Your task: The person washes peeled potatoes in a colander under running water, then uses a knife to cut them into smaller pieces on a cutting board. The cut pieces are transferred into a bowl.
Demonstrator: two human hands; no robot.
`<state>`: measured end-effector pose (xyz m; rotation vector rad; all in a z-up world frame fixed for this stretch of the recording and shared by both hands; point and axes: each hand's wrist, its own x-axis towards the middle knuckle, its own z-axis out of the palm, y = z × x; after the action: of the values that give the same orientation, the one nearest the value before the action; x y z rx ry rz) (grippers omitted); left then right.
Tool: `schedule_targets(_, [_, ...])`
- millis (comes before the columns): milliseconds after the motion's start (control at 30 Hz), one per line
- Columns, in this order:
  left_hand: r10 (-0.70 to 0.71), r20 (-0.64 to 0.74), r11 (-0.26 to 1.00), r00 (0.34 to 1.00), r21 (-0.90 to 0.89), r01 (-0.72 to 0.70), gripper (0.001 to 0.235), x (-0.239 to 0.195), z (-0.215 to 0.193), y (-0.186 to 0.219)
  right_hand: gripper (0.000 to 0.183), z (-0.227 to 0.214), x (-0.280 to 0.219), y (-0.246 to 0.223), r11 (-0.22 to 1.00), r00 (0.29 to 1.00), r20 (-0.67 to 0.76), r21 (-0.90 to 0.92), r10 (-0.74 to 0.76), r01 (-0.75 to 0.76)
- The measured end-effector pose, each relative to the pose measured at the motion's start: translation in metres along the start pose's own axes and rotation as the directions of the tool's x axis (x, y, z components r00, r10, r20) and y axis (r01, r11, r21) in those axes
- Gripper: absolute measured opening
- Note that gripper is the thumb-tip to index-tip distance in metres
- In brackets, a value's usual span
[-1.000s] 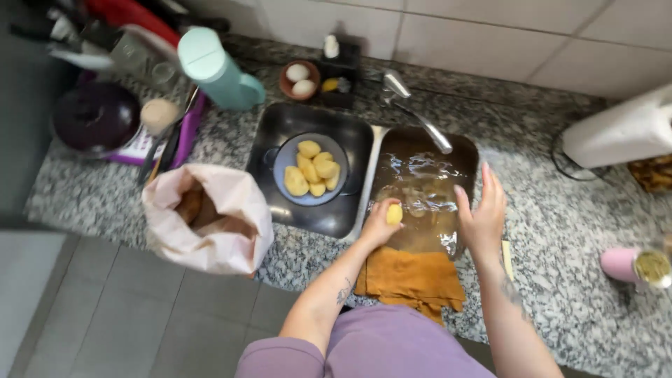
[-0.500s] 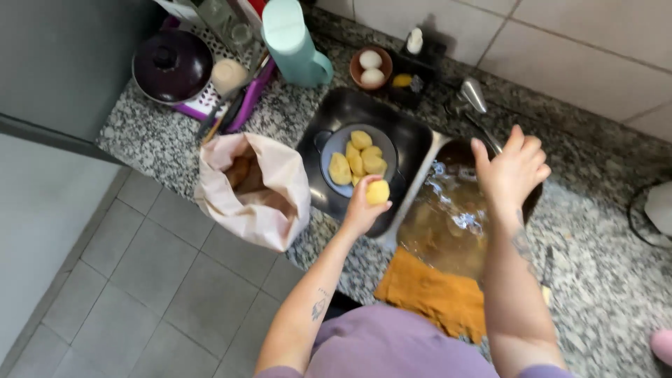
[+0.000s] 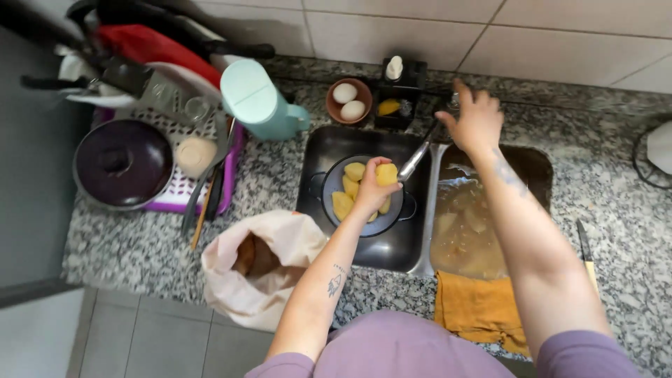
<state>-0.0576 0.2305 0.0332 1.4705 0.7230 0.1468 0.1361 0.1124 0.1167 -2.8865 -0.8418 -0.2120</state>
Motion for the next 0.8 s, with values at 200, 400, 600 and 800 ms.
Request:
schedule_targets(200, [0.044,0.113,0.998,0.993,-0.046,-0.039,0.069,0.024,0.007,-0.005,0.047,0.001,0.042,0.002,0.995,0.967,0.242,-0.039,-0.081,0.093])
schedule_targets(400, [0.128,0.230,0.984,0.965,0.089,-0.152,0.056,0.024,0.007,0.000,0.046,0.024,0.053,0.010,0.963,0.967,0.212,-0.197,-0.139,0.182])
schedule_targets(600, [0.005,0.188,0.997,0.982,0.072,-0.019,0.049,0.014,0.013,-0.001,0.070,-0.026,0.031,-0.009,0.953,0.981,0.192,0.296,0.007,-0.065])
schedule_targets(800, [-0.102,-0.042,0.990,0.994,-0.104,0.097,0.032,0.012,0.015,-0.044,0.023,0.070,-0.094,-0.050,0.529,0.856,-0.004,0.788,0.517,-0.316])
